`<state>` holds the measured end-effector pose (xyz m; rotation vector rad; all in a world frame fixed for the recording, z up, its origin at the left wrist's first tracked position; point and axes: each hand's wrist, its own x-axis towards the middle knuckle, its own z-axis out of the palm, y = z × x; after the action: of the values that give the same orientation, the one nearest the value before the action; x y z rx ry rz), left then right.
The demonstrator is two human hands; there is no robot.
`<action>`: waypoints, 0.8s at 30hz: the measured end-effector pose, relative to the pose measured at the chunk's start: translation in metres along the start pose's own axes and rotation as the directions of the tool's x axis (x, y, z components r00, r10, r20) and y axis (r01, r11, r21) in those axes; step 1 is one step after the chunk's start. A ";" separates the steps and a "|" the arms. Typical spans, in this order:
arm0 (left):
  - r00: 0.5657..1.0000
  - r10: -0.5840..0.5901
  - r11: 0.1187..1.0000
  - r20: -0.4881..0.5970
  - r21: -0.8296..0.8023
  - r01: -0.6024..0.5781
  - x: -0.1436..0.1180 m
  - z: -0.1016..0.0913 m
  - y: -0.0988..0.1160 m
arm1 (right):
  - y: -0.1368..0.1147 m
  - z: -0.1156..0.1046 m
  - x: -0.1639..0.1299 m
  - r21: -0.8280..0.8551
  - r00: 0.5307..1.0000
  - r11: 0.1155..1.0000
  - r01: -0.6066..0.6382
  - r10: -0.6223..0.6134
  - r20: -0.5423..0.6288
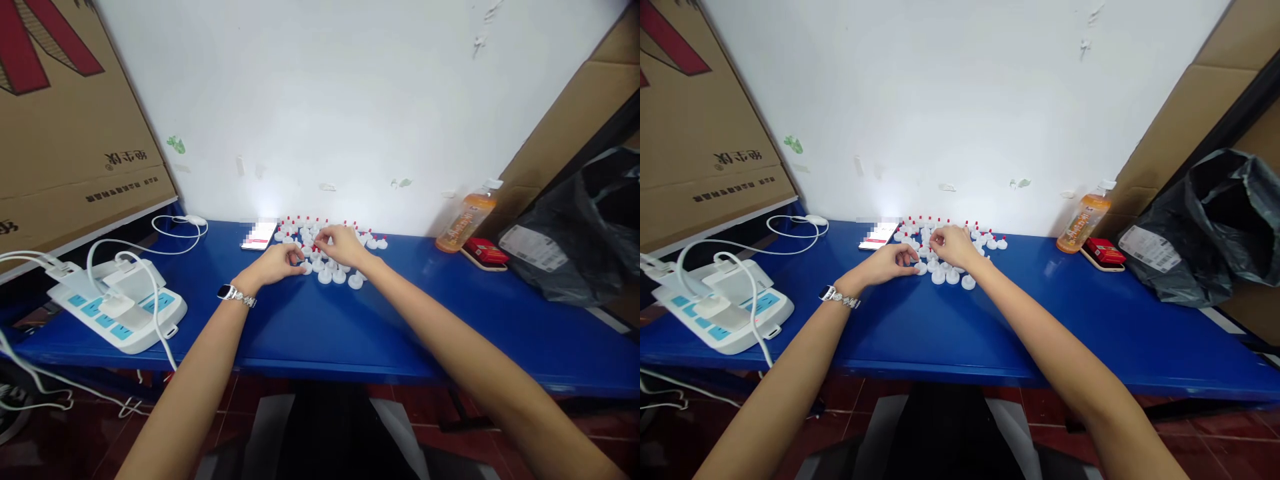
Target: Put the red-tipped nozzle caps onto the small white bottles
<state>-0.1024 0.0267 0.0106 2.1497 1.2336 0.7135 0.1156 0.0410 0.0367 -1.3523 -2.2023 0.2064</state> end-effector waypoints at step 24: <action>0.990 0.017 0.999 -0.138 0.048 -0.010 0.002 -0.001 -0.007 | -0.012 0.026 0.093 -0.371 0.904 0.922 0.113 0.060 0.424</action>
<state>-0.1069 0.0317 0.0068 2.1791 1.3202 0.8601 0.0605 0.1193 0.0533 -1.6059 -2.7421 0.0575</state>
